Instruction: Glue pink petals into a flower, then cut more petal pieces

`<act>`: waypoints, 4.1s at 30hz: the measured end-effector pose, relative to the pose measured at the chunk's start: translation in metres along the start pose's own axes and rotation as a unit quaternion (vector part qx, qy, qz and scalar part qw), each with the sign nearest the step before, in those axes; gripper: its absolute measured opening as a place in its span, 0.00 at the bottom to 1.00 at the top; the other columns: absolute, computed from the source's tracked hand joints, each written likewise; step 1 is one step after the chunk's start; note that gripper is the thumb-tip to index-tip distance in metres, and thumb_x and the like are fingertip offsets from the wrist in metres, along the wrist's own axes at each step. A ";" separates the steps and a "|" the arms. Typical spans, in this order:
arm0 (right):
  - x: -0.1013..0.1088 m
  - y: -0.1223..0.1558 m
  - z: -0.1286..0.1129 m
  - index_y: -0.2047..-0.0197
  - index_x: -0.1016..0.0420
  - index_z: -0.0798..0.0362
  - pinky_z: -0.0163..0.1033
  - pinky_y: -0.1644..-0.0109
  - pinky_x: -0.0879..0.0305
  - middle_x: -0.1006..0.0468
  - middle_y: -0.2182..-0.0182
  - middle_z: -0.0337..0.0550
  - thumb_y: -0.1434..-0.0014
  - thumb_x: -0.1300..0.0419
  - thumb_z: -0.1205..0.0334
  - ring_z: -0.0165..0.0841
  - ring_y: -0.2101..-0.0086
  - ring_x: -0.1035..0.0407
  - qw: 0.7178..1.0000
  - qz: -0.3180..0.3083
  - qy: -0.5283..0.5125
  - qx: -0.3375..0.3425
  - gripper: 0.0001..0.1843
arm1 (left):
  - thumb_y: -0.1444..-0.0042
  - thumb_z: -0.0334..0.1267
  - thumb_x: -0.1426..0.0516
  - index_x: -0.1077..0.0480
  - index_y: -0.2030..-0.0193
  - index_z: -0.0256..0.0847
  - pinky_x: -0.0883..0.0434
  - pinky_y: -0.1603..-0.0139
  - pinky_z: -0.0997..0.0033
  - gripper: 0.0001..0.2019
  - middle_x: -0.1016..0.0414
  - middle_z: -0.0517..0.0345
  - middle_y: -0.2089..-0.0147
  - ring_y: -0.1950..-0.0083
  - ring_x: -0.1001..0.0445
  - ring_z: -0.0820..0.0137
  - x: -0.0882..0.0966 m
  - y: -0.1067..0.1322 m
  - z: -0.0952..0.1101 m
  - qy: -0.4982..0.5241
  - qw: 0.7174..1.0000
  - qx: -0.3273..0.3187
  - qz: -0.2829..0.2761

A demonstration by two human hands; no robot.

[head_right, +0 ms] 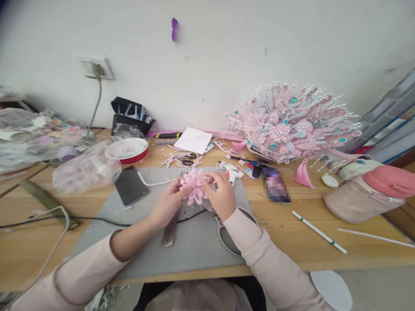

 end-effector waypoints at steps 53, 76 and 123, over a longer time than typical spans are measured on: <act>-0.049 0.021 0.009 0.70 0.27 0.56 0.32 0.70 0.42 0.27 0.75 0.40 0.54 0.43 0.74 0.28 0.74 0.34 0.939 -0.334 0.075 -0.025 0.08 | 0.58 0.33 0.39 0.37 0.62 0.41 0.34 0.65 0.76 0.16 0.29 0.63 0.66 0.68 0.32 0.77 0.021 -0.007 0.018 0.108 0.988 -0.044 0.101; -0.001 -0.005 -0.010 0.67 0.23 0.55 0.34 0.68 0.37 0.23 0.73 0.43 0.45 0.43 0.63 0.29 0.73 0.32 0.995 -0.088 0.015 0.045 0.08 | 0.55 0.40 0.40 0.33 0.65 0.38 0.38 0.65 0.76 0.11 0.30 0.61 0.68 0.68 0.34 0.75 0.001 -0.001 -0.005 -0.027 1.000 0.006 0.006; 0.026 -0.019 0.099 0.82 0.33 0.52 0.40 0.67 0.39 0.26 0.78 0.48 0.45 0.52 0.45 0.39 0.71 0.31 0.932 -0.138 0.254 -0.219 0.23 | 0.60 0.30 0.42 0.37 0.69 0.38 0.33 0.68 0.74 0.09 0.32 0.63 0.72 0.73 0.33 0.77 0.019 -0.009 0.004 0.110 0.990 0.035 0.077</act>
Point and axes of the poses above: each hand's wrist, its own y-axis away from the middle knuckle, its own x-axis out of the back of the hand, z = x × y, the point moved 8 cm from there along -y, towards the middle knuckle
